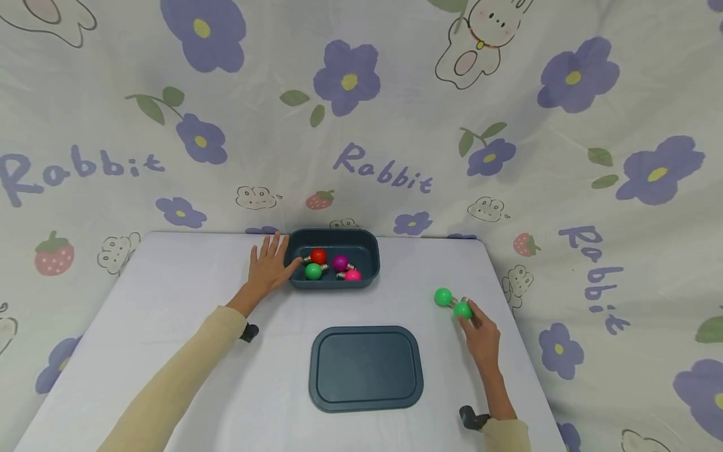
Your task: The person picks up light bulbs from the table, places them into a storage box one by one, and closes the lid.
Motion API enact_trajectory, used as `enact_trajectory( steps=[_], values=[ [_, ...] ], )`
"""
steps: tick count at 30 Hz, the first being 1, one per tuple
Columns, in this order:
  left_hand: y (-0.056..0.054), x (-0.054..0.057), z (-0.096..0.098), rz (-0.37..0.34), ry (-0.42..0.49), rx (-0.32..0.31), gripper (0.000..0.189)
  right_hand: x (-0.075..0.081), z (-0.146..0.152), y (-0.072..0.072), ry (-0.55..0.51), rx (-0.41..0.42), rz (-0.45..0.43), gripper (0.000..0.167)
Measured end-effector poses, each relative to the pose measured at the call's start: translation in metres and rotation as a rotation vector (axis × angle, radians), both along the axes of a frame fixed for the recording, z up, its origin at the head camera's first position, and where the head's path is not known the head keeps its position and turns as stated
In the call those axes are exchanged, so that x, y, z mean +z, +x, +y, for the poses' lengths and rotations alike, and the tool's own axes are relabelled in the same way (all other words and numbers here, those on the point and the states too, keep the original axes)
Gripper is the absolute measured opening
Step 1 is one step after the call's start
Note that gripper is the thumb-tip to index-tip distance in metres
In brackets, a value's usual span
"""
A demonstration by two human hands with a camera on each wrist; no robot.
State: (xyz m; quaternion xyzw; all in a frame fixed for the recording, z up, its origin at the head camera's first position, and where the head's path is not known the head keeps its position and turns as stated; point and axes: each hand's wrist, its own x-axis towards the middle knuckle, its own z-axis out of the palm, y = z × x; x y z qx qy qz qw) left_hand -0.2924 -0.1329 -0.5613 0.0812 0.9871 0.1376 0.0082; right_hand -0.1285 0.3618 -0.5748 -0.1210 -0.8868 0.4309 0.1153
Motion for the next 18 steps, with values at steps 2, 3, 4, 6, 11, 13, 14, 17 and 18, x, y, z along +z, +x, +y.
enact_trajectory(
  steps=[2, 3, 4, 6, 11, 13, 14, 17, 18],
  values=[
    [0.000, 0.000, 0.000, 0.002, -0.005, 0.001, 0.082, 0.005, -0.004, -0.003, -0.002, 0.020, 0.036, 0.052],
    [0.000, 0.000, -0.001, 0.000, -0.006, 0.001, 0.082, 0.008, -0.006, -0.005, -0.006, 0.031, 0.050, 0.052],
    [0.000, 0.000, -0.001, -0.003, -0.006, 0.000, 0.082, 0.012, -0.008, -0.007, -0.013, 0.039, 0.063, 0.052],
    [-0.001, 0.000, -0.001, -0.006, -0.004, 0.001, 0.082, 0.018, -0.013, -0.011, -0.019, 0.058, 0.083, 0.052],
    [0.000, 0.001, -0.001, 0.003, -0.016, 0.004, 0.081, 0.034, -0.026, -0.022, -0.030, 0.113, 0.136, 0.051],
    [0.001, 0.001, -0.001, 0.010, -0.018, 0.005, 0.081, 0.039, -0.031, -0.026, -0.050, 0.138, 0.163, 0.050],
    [0.001, 0.002, -0.001, 0.013, -0.014, 0.005, 0.081, 0.042, -0.034, -0.028, -0.065, 0.150, 0.174, 0.050],
    [0.002, 0.003, 0.000, 0.015, -0.004, 0.003, 0.081, 0.048, -0.042, -0.033, -0.102, 0.178, 0.193, 0.049],
    [0.003, 0.003, 0.000, 0.012, -0.001, 0.003, 0.081, 0.051, -0.044, -0.034, -0.115, 0.191, 0.201, 0.049]
  ],
)
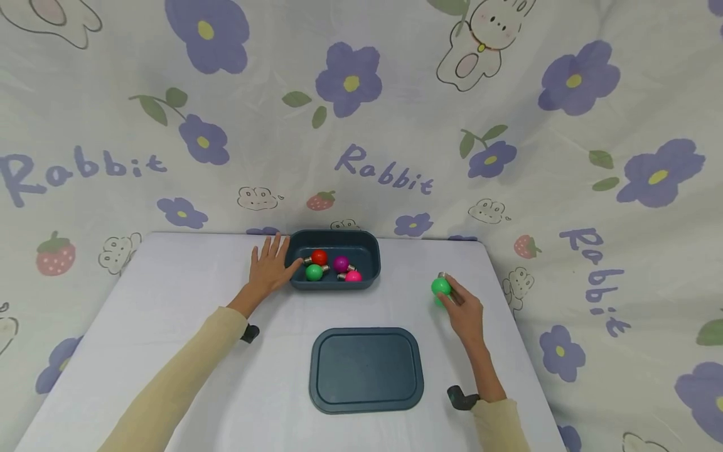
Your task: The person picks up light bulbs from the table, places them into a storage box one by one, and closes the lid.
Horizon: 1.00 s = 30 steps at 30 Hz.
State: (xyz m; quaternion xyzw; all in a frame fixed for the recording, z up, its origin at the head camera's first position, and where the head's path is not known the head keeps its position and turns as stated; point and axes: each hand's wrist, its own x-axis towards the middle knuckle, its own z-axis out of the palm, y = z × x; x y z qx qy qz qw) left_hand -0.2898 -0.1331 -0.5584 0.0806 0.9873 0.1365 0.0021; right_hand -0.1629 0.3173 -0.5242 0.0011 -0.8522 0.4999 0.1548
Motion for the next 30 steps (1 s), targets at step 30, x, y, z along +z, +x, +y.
enact_trajectory(
  steps=[30],
  values=[
    [-0.001, -0.003, -0.002, -0.003, 0.007, -0.006, 0.082, 0.015, -0.123, -0.096, -0.050, 0.303, 0.033, 0.047]
  ],
)
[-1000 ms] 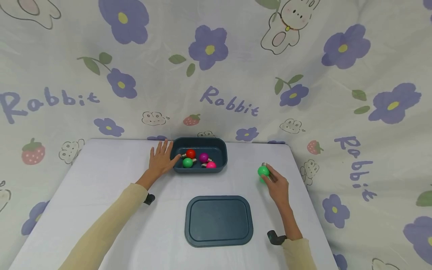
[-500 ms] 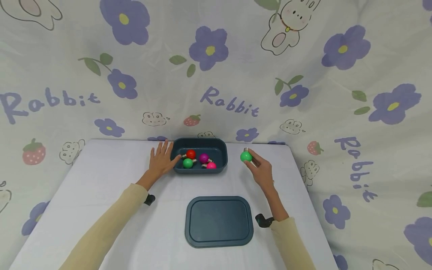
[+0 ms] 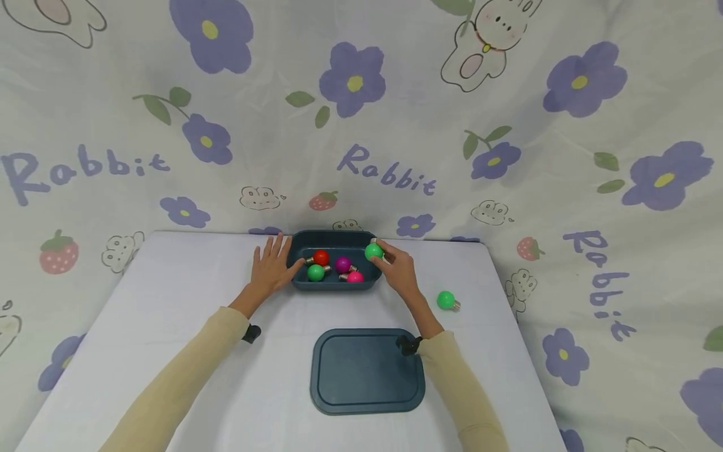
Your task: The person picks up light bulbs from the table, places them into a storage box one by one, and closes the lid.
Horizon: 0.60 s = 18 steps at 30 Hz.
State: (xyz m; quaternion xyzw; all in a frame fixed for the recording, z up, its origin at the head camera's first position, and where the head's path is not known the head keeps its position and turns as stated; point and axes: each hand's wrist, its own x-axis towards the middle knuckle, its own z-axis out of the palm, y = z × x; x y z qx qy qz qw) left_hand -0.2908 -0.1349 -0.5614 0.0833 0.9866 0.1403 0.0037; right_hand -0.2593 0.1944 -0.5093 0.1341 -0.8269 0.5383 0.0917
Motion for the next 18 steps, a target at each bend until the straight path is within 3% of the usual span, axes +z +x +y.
enact_trajectory(
  steps=[10, 18],
  values=[
    [0.002, 0.001, 0.001, 0.003, 0.002, 0.000, 0.081, -0.020, -0.027, -0.024, 0.078, -0.006, -0.068, 0.044],
    [0.002, 0.002, 0.001, -0.012, -0.012, 0.005, 0.082, -0.032, -0.036, -0.039, 0.274, -0.049, -0.090, 0.046]
  ],
)
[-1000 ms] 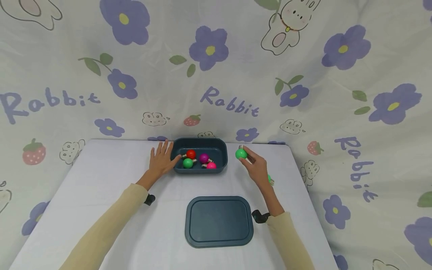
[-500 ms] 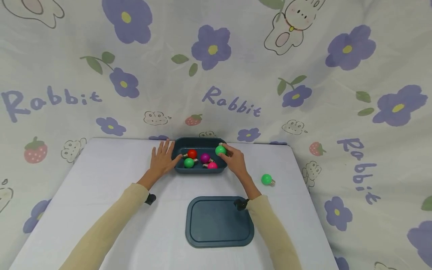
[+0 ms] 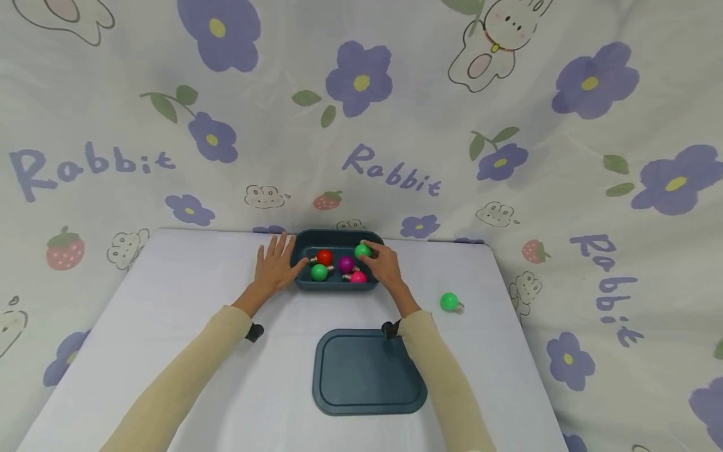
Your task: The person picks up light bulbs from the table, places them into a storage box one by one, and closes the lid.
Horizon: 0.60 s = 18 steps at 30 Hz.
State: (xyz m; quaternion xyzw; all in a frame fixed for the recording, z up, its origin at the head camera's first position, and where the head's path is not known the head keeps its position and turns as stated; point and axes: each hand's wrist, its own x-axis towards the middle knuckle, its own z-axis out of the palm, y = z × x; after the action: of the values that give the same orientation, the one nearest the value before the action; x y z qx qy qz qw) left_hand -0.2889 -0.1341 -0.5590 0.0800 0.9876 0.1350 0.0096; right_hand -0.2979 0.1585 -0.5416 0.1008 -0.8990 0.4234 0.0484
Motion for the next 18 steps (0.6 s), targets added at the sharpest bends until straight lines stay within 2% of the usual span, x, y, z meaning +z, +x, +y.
enact_trajectory(
  steps=[3, 8, 14, 18],
  values=[
    [0.000, 0.000, 0.000, -0.005, 0.003, 0.002, 0.082, -0.004, -0.002, -0.004, 0.056, -0.005, 0.001, 0.047],
    [0.000, 0.001, 0.001, -0.011, 0.002, 0.002, 0.082, -0.004, -0.005, -0.006, 0.082, 0.006, -0.004, 0.046],
    [0.001, 0.002, 0.001, 0.008, 0.006, -0.001, 0.081, -0.004, -0.010, -0.011, 0.207, 0.003, -0.056, 0.044],
    [0.001, 0.002, 0.001, -0.006, 0.007, 0.001, 0.082, -0.004, -0.012, -0.011, 0.263, 0.004, -0.087, 0.043]
  ],
)
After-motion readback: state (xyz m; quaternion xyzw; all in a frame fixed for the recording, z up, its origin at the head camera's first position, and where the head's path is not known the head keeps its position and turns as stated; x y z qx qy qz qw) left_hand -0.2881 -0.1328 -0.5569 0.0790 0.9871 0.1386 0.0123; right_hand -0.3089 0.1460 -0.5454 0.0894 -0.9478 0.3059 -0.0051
